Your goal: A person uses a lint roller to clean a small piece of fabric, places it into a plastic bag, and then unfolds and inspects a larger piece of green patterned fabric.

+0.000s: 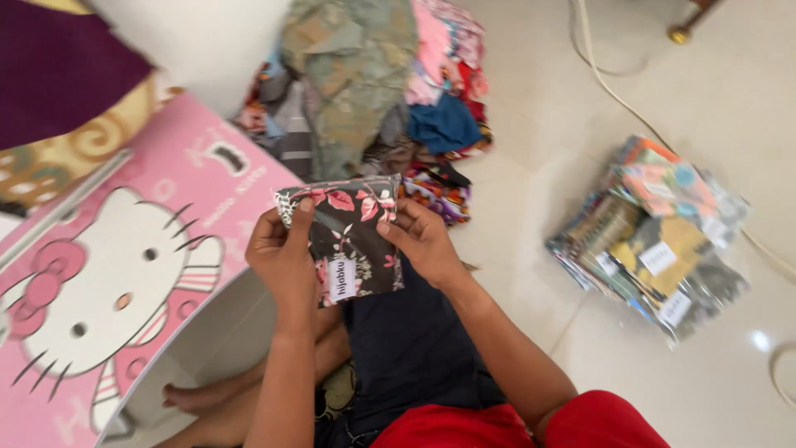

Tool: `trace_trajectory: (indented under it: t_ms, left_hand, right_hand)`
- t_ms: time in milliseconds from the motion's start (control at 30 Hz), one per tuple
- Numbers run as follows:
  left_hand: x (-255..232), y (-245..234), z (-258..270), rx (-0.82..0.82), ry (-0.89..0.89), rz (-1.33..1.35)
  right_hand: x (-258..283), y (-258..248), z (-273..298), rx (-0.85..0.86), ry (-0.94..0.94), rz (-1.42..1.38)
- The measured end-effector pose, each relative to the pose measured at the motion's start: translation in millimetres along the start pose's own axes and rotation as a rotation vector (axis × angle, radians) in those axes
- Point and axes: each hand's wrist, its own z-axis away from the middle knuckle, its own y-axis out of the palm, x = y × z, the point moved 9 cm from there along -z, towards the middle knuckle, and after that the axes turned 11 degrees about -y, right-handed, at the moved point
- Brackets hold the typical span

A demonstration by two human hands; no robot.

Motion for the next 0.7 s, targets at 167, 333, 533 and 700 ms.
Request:
trace_trajectory:
  t_ms: [167, 333, 533, 700]
  left_hand:
    - [87.2, 94.6, 31.8, 0.113, -0.258, 0.043]
    - [200.1, 179.5, 88.0, 0.447, -0.378, -0.197]
    - [261.2, 240.7, 188.3, 0.921, -0.725, -0.383]
    - [266.6, 255.5, 198.6, 1.114, -0.699, -0.464]
  right_hand:
    - [38.3, -99.4, 31.6, -0.167, -0.027, 0.153]
    - [74.2, -231.2, 75.5, -0.610, -0.047, 0.282]
    - [128.4, -416.9, 188.1, -1.001, -0.091, 0.547]
    - [175.2, -519.4, 233.1, -1.160, -0.027, 0.732]
